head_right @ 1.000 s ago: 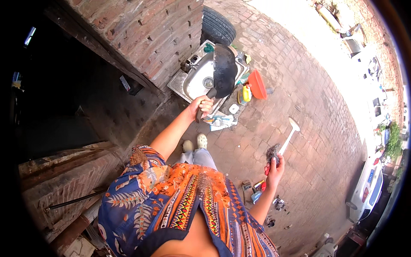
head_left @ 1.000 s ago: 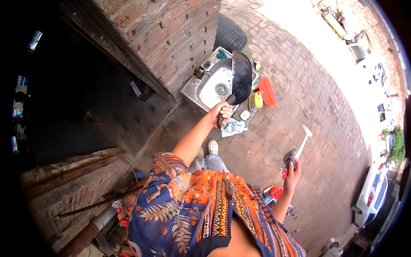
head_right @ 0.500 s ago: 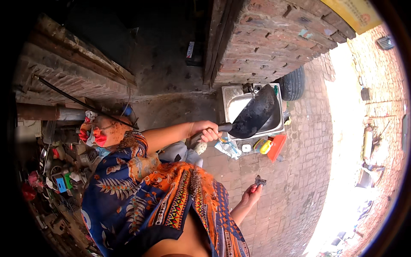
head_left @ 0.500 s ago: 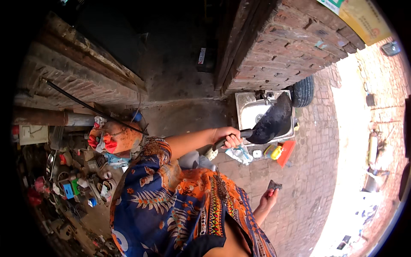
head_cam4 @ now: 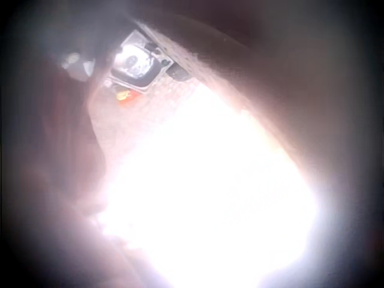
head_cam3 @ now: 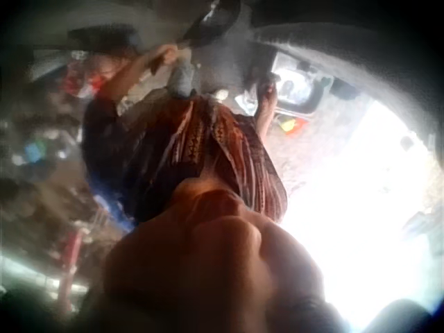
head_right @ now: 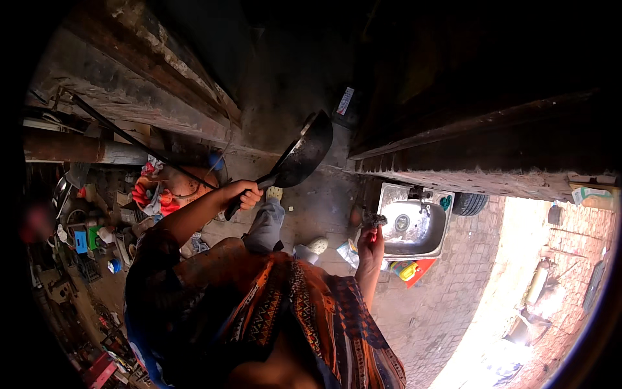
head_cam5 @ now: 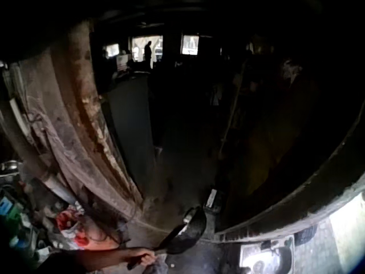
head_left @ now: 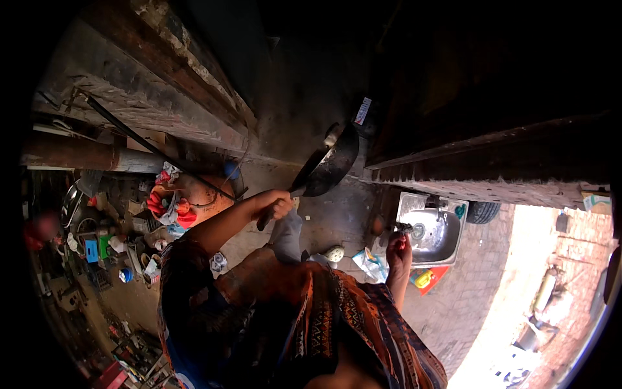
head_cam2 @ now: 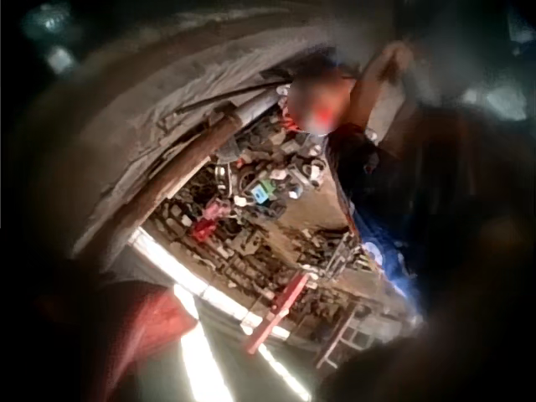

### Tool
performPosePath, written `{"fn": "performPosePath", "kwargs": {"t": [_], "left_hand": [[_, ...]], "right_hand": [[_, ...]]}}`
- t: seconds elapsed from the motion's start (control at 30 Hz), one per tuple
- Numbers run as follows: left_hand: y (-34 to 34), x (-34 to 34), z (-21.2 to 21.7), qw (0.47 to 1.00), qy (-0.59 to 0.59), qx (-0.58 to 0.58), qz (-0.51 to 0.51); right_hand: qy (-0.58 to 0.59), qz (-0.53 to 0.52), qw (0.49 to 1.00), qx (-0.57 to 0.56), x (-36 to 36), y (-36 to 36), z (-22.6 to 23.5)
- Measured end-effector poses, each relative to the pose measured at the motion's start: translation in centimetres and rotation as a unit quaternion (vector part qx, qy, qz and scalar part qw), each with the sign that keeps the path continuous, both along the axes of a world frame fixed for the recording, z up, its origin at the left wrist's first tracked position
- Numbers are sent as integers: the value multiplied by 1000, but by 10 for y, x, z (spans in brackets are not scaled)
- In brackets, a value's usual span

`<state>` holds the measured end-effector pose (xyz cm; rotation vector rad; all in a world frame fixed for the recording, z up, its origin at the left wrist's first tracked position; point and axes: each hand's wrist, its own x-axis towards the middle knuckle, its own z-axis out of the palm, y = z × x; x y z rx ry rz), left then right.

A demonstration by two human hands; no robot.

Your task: The person washes a wok outdoors, then moves indoors to chop green onions and tomatoes. They add oil to the wok on a stove and pour in a beaten egg mixture, stirring it as it cooks.

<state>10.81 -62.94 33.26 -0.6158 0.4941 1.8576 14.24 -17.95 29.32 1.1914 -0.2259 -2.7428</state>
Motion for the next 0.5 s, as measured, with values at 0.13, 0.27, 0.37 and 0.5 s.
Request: {"fn": "performPosePath", "kwargs": {"t": [0.13,0.27,0.37,0.5], "left_hand": [[-64,-48,3,990,-21,47,134],[-102,-99,15,933,-26,205,295],[-113,-162,20,892,-2,291,346],[-120,-263,23,845,27,371,385]], "right_hand": [[61,18,997,36,-123,-75,52],[142,29,988,-57,-232,-135,108],[206,50,976,-58,-303,-158,139],[266,72,961,-11,-406,-183,166]]}}
